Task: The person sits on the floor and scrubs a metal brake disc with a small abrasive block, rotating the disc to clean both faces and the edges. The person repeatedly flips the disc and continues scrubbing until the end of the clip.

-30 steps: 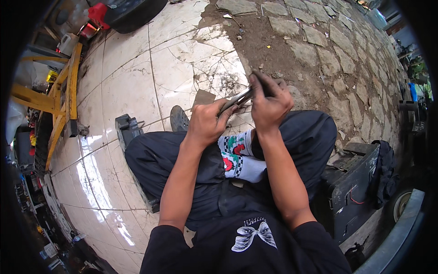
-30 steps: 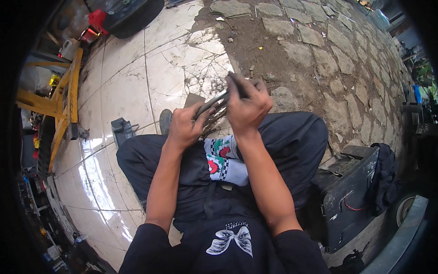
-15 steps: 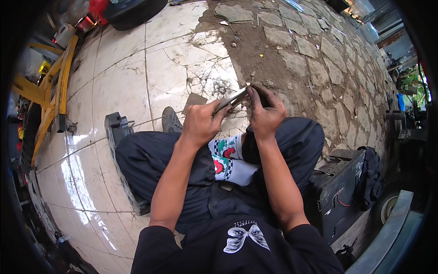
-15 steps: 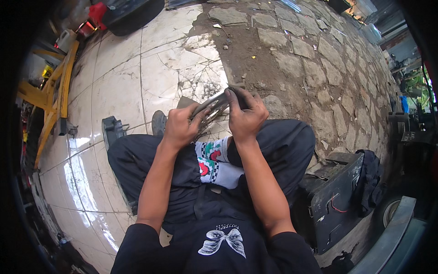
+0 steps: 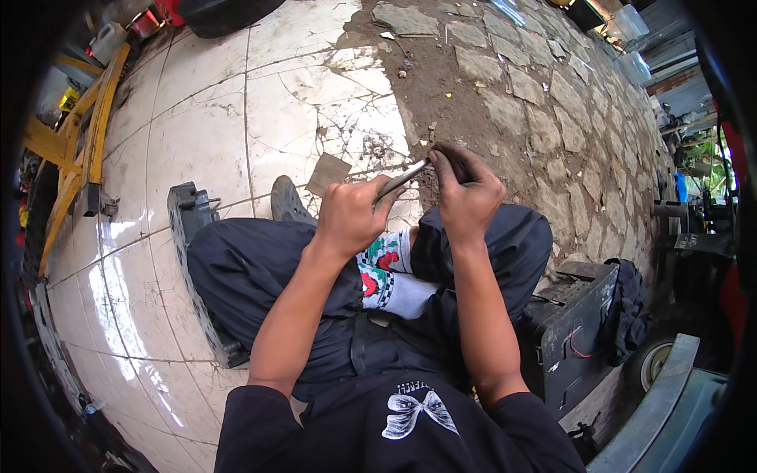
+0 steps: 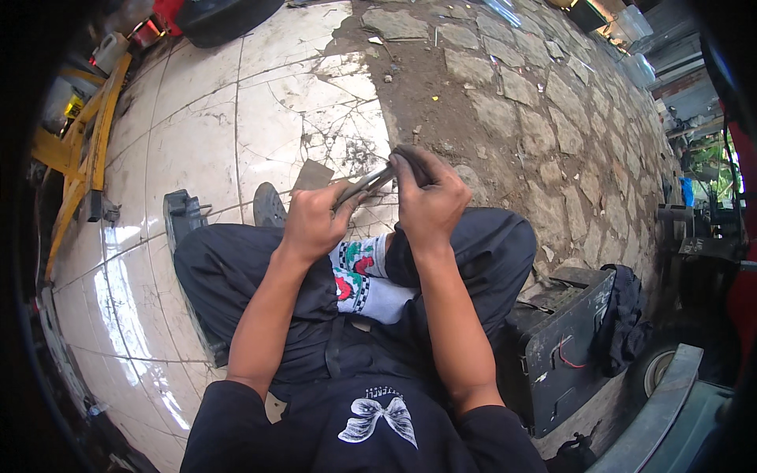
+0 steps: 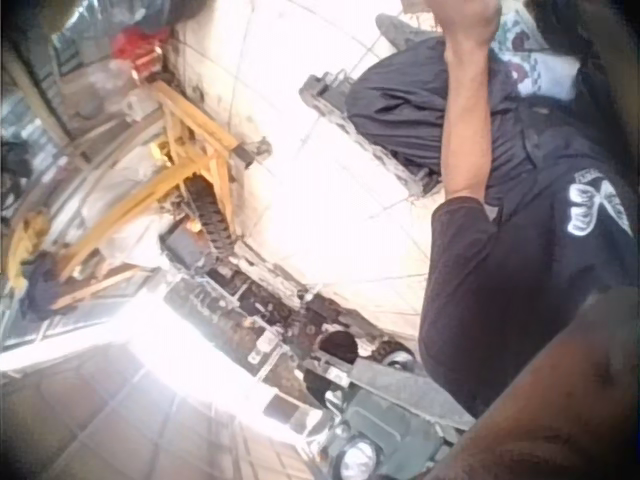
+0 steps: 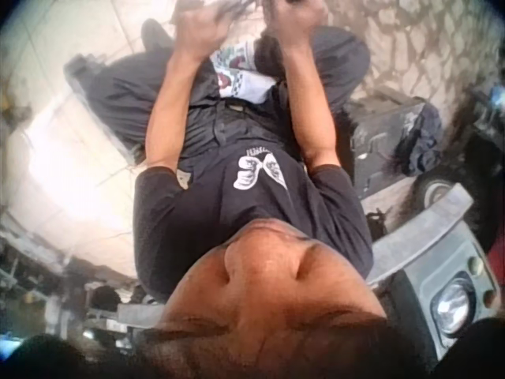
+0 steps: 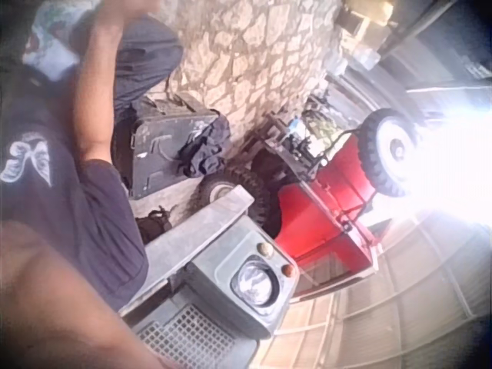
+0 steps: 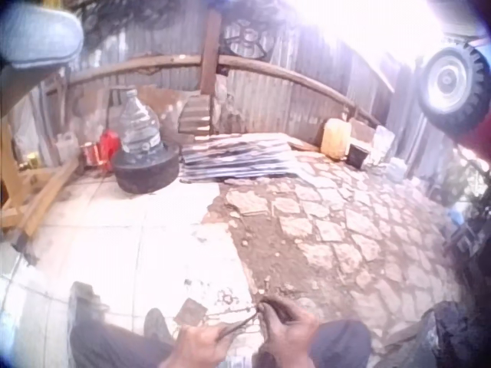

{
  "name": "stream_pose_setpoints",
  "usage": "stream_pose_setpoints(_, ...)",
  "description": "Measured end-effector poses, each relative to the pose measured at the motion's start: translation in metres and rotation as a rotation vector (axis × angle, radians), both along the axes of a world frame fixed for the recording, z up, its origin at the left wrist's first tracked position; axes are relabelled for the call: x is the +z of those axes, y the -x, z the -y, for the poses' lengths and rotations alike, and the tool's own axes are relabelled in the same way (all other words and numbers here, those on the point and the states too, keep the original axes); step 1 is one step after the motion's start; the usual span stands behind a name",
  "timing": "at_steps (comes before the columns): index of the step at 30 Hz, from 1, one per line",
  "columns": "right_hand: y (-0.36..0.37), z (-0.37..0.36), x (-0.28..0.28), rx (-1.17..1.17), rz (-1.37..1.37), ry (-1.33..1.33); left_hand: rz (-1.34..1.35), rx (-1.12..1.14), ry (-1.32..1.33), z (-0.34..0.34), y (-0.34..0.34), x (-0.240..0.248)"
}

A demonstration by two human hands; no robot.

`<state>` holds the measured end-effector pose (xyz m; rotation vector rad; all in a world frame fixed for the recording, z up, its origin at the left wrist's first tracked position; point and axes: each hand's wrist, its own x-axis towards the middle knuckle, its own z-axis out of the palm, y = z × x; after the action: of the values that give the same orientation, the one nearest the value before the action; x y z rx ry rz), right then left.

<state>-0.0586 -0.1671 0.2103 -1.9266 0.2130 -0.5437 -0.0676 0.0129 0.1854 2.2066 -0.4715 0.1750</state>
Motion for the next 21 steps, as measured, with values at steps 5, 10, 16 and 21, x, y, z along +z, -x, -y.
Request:
stream_pose_setpoints(5,0.019,-0.015,0.01,0.165,0.109,0.192,0.071,0.02,0.069,-0.003,0.001,-0.005)
stream_pose_setpoints(10,0.017,-0.01,0.016,0.169,0.066,0.239,0.025,0.011,0.045,0.001,0.003,0.003)
stream_pose_setpoints(16,0.001,0.0,0.001,0.036,0.064,0.055,0.013,0.014,0.008,0.004,0.006,0.004)
stream_pose_setpoints(21,0.01,-0.008,0.015,0.103,0.16,0.246,0.071,0.047,0.005,0.002,0.008,0.0)
